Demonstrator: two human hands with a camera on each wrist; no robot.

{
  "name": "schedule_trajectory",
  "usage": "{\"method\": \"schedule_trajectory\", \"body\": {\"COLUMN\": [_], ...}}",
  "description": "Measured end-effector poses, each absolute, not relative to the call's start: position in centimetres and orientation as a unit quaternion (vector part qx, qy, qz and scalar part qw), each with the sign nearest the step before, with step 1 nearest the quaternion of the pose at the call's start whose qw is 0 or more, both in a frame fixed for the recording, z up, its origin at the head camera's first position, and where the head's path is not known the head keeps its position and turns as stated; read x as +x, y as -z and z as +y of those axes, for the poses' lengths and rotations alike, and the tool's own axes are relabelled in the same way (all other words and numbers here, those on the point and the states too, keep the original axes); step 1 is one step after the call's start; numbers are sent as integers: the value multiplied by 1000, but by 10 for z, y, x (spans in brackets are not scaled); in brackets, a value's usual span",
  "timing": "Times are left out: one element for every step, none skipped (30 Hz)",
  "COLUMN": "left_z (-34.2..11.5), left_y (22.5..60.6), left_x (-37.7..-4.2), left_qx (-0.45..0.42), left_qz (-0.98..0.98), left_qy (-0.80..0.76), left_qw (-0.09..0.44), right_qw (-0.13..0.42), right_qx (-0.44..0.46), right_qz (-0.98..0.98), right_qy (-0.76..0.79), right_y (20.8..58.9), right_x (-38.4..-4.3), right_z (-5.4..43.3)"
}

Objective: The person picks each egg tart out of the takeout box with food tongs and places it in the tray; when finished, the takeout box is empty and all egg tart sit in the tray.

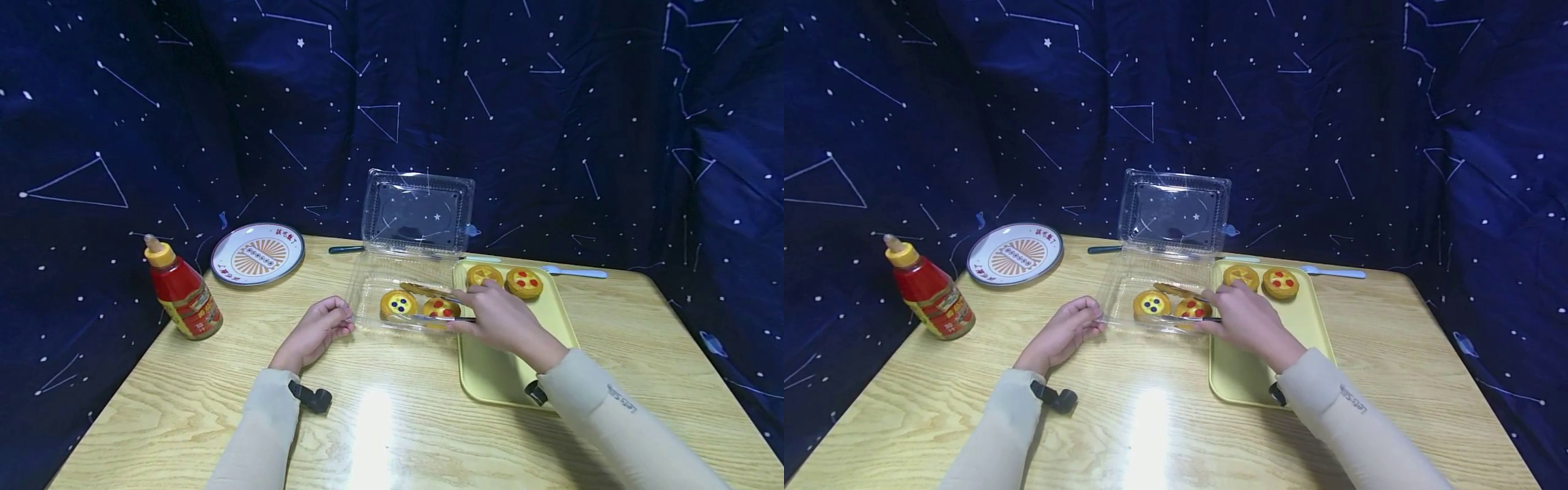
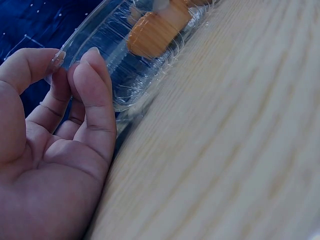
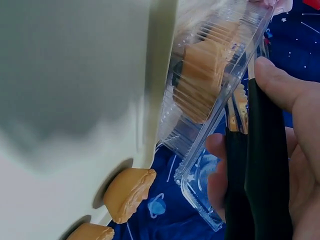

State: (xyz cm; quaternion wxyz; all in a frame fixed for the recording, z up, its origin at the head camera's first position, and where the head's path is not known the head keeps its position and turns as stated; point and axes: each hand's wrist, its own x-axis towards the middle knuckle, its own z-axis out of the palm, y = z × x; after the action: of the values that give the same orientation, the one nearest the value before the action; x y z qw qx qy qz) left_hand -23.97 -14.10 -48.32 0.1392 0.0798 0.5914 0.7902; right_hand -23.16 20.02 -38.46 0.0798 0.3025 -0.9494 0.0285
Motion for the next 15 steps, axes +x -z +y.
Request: {"method": "schedule_trajectory", "body": {"left_z": [-141,-141,-141,-142,-142,-142,-142,-142,-142,-142,-142,-142,-142,-142,-142], "left_y": [483,483,483,483,483,484,484,484,485,485,485,486,486,486,486], "left_x": [-240,-240,-240,-240,-240,-240,-240,-241,-241,-241,-241,-241,-241,-241,-241], "left_qx": [80,79,80,80,80,80,80,80,80,80,80,81,82,83,84], "left_qz": [592,591,591,590,590,590,589,589,588,588,588,588,588,588,588], "left_qy": [-790,-791,-790,-791,-791,-791,-792,-792,-792,-792,-792,-792,-793,-793,-793], "left_qw": [140,140,141,141,141,142,142,142,142,142,141,141,141,140,140], "right_qw": [80,80,79,79,77,75,74,72,70,68,65,64,63,61,60], "right_qx": [304,305,305,304,303,300,298,295,292,290,287,286,285,284,283], "right_qz": [-949,-949,-949,-949,-950,-951,-952,-953,-954,-955,-956,-956,-956,-957,-957], "right_qy": [-23,-19,-16,-12,-10,-7,-5,-3,-1,0,-1,0,-1,-2,-2], "right_y": [384,384,384,384,384,384,383,383,383,383,383,382,382,382,382], "right_x": [-232,-232,-232,-232,-232,-232,-232,-232,-232,-232,-232,-232,-232,-233,-233], "right_z": [199,198,196,195,194,193,192,191,190,189,189,188,187,187,187]}}
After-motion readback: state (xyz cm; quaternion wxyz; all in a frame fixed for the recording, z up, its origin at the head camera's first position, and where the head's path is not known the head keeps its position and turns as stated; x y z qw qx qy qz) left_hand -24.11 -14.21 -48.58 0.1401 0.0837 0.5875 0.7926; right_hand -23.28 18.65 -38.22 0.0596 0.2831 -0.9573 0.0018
